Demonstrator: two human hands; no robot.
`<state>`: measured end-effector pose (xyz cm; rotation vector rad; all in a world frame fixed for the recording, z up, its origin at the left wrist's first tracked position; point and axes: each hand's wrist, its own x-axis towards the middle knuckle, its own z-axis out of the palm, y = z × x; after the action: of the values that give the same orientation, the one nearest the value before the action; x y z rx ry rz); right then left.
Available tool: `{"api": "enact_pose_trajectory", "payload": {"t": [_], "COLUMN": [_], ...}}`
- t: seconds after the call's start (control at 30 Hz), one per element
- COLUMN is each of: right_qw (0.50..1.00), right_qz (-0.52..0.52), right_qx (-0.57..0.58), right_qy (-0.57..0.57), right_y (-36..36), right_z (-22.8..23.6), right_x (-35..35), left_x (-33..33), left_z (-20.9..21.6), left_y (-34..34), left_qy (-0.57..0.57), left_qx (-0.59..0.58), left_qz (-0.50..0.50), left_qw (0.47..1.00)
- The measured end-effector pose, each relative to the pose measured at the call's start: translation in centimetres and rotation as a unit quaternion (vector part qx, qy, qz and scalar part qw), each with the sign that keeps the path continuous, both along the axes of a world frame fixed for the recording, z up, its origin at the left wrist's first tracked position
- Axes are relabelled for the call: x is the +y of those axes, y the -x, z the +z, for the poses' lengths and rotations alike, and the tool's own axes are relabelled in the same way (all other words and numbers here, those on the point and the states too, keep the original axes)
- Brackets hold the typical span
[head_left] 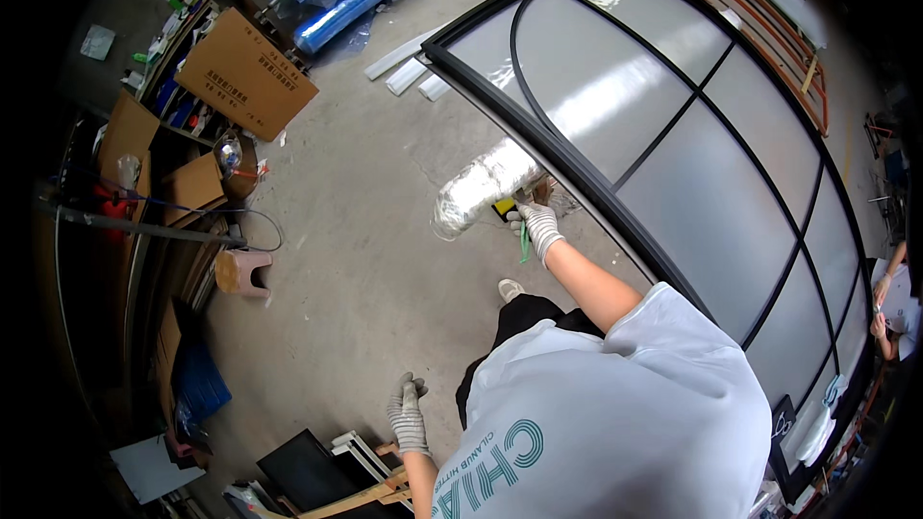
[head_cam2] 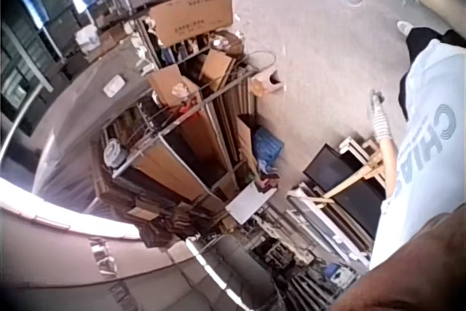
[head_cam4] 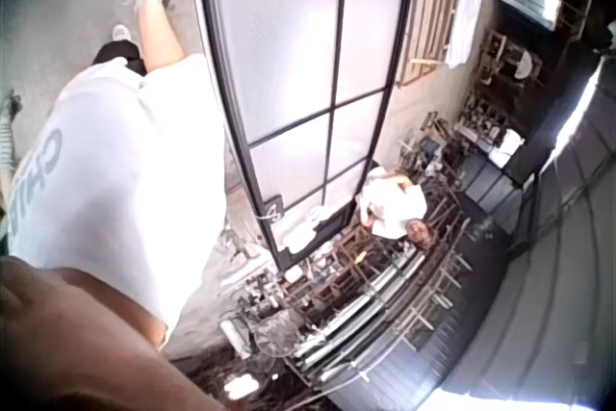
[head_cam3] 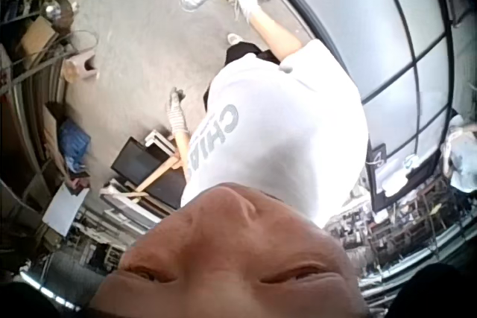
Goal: The person cleans the frame of a large window pane using a spray can and a cloth. They spray the frame and wipe it down, then use a small tool to scrape the edges before wiping again. The person works on different sections of the frame, including the curved top and straight sides, while another person works in the background.
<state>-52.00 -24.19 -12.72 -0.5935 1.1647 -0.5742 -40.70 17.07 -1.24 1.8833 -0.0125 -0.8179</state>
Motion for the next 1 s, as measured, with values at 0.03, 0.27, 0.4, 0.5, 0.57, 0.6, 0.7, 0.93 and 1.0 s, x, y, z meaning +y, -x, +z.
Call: {"api": "enact_pose_trajectory", "payload": {"t": [0.03, 0.27, 0.4, 0.5, 0.57, 0.6, 0.7, 0.93, 1.0], "right_qw": [0.999, 0.915, 0.884, 0.884, 0.877, 0.867, 0.885, 0.671, 0.589], "right_qz": [0.009, -0.062, 0.037, -0.025, -0.087, -0.123, -0.153, -0.215, -0.224], "right_qx": [0.026, 0.241, 0.431, 0.452, 0.457, 0.465, 0.423, 0.585, 0.632], "right_qy": [0.041, 0.319, 0.179, 0.115, 0.120, 0.127, 0.117, 0.401, 0.451], "right_y": [-0.6, -3.4, -5.9, -5.2, -5.1, -5.2, -5.3, 0.9, 4.1], "right_z": [-2.0, -14.2, -2.0, -1.5, -2.2, -3.0, 1.3, 8.0, 10.8], "right_x": [-0.6, -2.8, -3.5, -3.3, -2.4, -1.5, 1.2, 9.8, 9.1], "left_x": [-0.1, -1.9, -10.5, -18.1, -22.3, -24.1, -28.2, -32.4, -32.4], "left_z": [-0.4, -7.4, -7.2, -8.7, -9.4, -9.6, -9.6, -10.3, -11.6], "left_y": [-1.0, -12.4, -19.5, -24.3, -26.4, -27.0, -28.4, -27.5, -28.9], "left_qy": [0.003, -0.106, -0.136, -0.104, -0.089, -0.082, -0.064, -0.058, -0.051], "left_qx": [0.010, 0.108, 0.076, 0.057, 0.050, 0.048, 0.034, 0.028, 0.030], "left_qz": [0.013, 0.001, -0.147, -0.267, -0.335, -0.366, -0.417, -0.469, -0.456], "left_qw": [1.000, 0.989, 0.977, 0.956, 0.937, 0.926, 0.906, 0.881, 0.888]}}
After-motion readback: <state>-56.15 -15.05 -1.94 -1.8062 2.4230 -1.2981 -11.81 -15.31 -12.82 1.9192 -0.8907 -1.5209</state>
